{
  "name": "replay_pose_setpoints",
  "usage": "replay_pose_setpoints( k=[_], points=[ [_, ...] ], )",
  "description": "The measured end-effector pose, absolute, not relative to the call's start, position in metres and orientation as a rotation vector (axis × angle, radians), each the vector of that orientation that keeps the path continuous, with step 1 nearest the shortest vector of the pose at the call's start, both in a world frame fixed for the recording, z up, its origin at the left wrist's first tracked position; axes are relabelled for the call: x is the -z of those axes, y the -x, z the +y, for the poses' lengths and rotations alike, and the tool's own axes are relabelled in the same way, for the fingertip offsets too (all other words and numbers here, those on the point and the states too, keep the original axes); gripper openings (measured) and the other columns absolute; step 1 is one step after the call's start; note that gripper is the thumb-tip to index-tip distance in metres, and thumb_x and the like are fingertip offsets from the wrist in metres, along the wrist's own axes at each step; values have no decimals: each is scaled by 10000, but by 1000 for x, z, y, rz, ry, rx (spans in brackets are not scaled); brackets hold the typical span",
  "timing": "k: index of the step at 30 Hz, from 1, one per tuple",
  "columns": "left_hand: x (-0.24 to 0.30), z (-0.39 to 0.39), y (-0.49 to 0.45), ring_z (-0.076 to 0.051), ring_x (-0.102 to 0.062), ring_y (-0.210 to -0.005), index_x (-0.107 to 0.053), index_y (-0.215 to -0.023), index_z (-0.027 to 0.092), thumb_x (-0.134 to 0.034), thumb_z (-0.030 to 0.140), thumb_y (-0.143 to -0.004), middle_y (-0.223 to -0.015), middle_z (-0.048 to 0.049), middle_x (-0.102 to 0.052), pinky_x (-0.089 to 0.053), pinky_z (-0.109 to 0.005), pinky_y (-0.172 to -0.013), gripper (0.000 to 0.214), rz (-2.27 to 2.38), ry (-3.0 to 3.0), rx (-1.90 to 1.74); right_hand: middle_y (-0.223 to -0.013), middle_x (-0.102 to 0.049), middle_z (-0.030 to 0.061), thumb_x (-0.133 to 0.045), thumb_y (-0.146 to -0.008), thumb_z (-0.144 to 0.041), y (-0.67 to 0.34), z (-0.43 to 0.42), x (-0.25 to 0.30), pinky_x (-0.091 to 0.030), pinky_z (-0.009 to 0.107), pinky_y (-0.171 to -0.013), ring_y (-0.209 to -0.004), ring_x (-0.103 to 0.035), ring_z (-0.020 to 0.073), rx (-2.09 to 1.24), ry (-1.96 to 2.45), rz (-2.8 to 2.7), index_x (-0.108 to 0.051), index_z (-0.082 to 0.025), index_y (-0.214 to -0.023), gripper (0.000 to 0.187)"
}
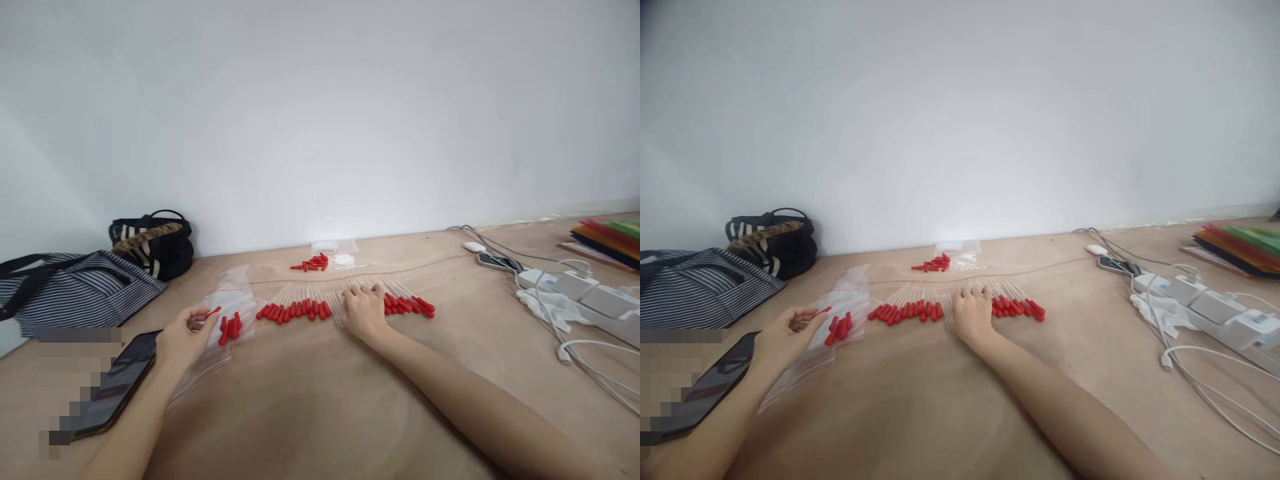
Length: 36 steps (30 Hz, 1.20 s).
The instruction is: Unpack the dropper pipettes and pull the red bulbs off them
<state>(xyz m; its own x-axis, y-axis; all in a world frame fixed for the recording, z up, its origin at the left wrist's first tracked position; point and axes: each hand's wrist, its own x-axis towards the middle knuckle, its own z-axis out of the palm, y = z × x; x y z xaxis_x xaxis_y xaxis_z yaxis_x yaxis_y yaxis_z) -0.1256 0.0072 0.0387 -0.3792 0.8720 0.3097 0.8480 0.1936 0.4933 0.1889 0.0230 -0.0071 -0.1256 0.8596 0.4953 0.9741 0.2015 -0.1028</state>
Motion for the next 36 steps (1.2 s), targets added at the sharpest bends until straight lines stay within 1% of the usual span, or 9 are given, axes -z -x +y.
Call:
replay_pose_setpoints(
  k=[3,8,15,20,23,26,28,32,36],
  points=[
    [-43,6,127,-199,-606,-777,-570,-821,159,-546,411,-697,-823,-49,-655,-424,-268,-699,282,2422,-1697,-750,-821,-629,100,-444,-751,-163,-184,23,5,-192,409,-786,-802,-522,223,300,1764,-2095,-644,-155,-783,203],
    [-43,6,127,-212,-607,-803,-586,-855,153,-554,449,-692,-821,-50,-663,-403,-243,-675,339,2364,-1733,-532,-854,-626,119,-424,-760,-155,-184,20,6,-200,426,-797,-827,-517,232,274,1783,-2135,-649,-145,-810,231],
    [-42,8,137,-231,-589,-823,-604,-770,170,-466,437,-757,-787,-42,-658,-379,-234,-647,301,2440,-1725,-448,-869,-616,117,-414,-796,-244,-185,16,7,-204,421,-788,-827,-512,231,241,1763,-2128,-656,-150,-769,261],
    [-42,9,136,-228,-569,-701,-566,-674,184,-459,445,-752,-653,-30,-609,-369,-243,-580,292,2567,-1812,-519,-833,-619,88,-396,-793,-238,-202,20,-1,-201,394,-760,-800,-516,205,163,1807,-2044,-647,-169,-751,263],
    [-36,9,125,-226,-544,-693,-531,-639,188,-445,422,-754,-646,-43,-582,-386,-275,-602,275,2587,-2074,-839,-810,-621,63,-425,-769,-265,-215,22,-7,-196,381,-750,-792,-515,194,97,1834,-2022,-632,-181,-725,227],
    [-25,3,97,-202,-522,-668,-507,-628,188,-418,394,-785,-658,-47,-568,-403,-297,-644,274,2274,-2453,-1240,-793,-614,51,-449,-751,-323,-222,20,-9,-195,374,-749,-810,-507,201,76,1813,-2090,-616,-184,-682,228],
    [-17,-5,72,-183,-520,-640,-510,-637,188,-437,354,-793,-625,-30,-556,-411,-285,-630,240,1935,-2614,-1300,-808,-609,59,-454,-740,-327,-221,17,-10,-197,371,-746,-820,-501,206,91,1799,-2163,-615,-181,-685,224],
    [-2,-23,26,-144,-540,-652,-526,-688,186,-466,247,-799,-673,-12,-575,-433,-247,-615,140,1381,-2770,-1041,-855,-606,99,-433,-743,-297,-215,11,-12,-199,386,-752,-847,-494,231,137,1821,-2272,-630,-163,-742,239],
    [5,-31,7,-145,-530,-665,-534,-718,177,-455,218,-814,-701,-22,-574,-440,-256,-608,131,1218,-2764,-909,-879,-613,129,-403,-767,-299,-208,10,-12,-199,401,-762,-879,-491,252,125,1866,-2279,-641,-141,-789,286]
  ],
)
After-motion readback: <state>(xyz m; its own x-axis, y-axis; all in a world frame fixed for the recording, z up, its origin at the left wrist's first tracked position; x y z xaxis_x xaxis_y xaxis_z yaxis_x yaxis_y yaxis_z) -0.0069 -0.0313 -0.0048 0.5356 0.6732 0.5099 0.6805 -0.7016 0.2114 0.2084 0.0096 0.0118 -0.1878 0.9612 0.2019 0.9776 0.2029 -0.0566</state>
